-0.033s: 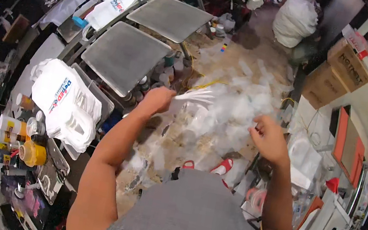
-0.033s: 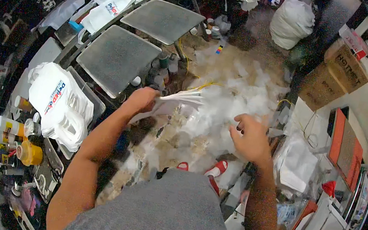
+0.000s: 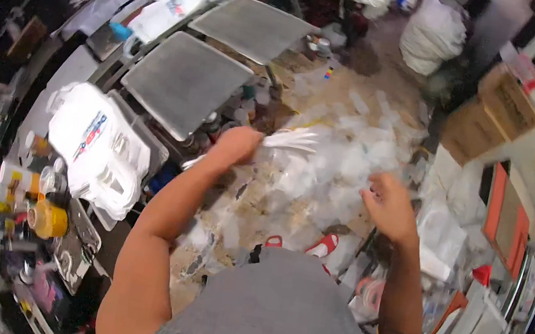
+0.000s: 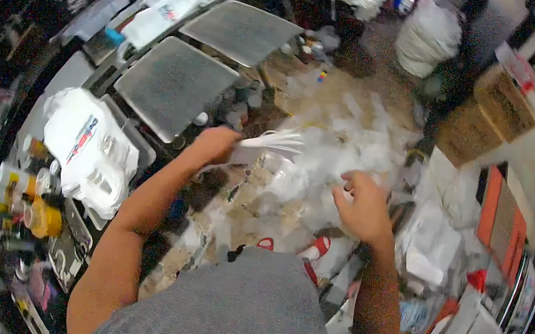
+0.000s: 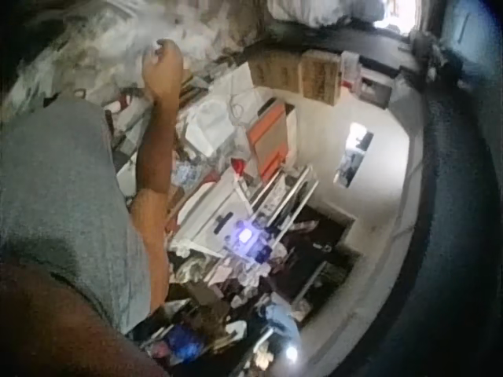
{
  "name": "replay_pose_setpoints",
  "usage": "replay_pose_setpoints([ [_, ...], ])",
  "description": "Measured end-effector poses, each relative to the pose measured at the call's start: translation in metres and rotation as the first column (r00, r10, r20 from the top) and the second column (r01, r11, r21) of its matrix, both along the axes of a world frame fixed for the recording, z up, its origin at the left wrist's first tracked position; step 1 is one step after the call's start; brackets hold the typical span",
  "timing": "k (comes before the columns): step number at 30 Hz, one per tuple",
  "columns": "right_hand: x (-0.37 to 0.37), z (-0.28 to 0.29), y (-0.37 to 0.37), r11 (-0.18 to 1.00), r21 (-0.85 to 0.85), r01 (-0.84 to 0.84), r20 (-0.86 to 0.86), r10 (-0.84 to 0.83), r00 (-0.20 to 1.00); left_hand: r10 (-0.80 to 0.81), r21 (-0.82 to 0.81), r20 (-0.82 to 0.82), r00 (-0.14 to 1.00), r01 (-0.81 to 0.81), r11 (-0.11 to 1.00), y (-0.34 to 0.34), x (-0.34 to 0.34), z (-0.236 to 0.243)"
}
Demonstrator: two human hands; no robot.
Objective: The person positions a white tote bag on a heat press, places a printed graphic on it, and operates the machine to transfer the design. The person then removes the bag, stacks it with others, and repeats the process with additional bags and design sheets.
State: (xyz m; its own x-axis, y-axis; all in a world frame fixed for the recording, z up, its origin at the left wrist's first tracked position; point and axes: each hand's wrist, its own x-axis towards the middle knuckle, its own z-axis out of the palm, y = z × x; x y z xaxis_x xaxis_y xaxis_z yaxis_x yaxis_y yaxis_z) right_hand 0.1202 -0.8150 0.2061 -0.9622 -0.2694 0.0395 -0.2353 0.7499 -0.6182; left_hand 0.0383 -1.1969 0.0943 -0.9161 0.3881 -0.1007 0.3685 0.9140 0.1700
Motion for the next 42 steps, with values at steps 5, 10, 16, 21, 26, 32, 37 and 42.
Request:
replay_pose_setpoints([
  [5, 0.003, -0.027, -0.032, 0.993, 0.08, -0.088, -0.255, 0.106, 0.961, -0.183, 0.016, -0.179, 0.967, 0.189, 0.982, 0.086, -0.005, 0.026],
  [10, -0.005, -0.048, -0.054, 0.995, 0.083, -0.063, -0.265, 0.083, 0.961, -0.301, 0.209, -0.209, 0.931, 0.343, 0.916, 0.15, 0.024, 0.065],
  [16, -0.014, -0.073, -0.006, 0.989, 0.031, -0.146, -0.26, 0.149, 0.954, -0.346, 0.364, -0.139, 0.928, 0.373, 0.853, 0.158, 0.044, 0.085],
  [21, -0.014, -0.08, 0.057, 0.996, -0.005, 0.089, -0.05, -0.089, 0.995, -0.231, 0.412, 0.139, 0.963, 0.156, 0.898, 0.114, 0.036, 0.063],
  [26, -0.011, -0.063, 0.091, 0.935, -0.322, 0.152, -0.011, -0.164, 0.986, -0.163, 0.581, 0.222, 0.961, 0.004, 0.814, 0.068, 0.021, 0.027],
  [32, -0.03, -0.014, 0.065, 0.985, -0.169, 0.022, -0.213, -0.058, 0.975, 0.08, 0.832, 0.304, 0.949, -0.305, 0.463, 0.076, 0.023, -0.019],
  [37, -0.051, 0.022, 0.039, 0.933, -0.311, -0.182, -0.231, 0.112, 0.967, 0.153, 0.912, 0.267, 0.951, -0.301, 0.277, 0.097, 0.019, -0.075],
  [42, -0.104, 0.026, 0.037, 0.779, -0.472, -0.413, -0.298, 0.3, 0.906, 0.056, 0.97, 0.231, 0.971, -0.234, 0.059, 0.089, 0.013, -0.103],
])
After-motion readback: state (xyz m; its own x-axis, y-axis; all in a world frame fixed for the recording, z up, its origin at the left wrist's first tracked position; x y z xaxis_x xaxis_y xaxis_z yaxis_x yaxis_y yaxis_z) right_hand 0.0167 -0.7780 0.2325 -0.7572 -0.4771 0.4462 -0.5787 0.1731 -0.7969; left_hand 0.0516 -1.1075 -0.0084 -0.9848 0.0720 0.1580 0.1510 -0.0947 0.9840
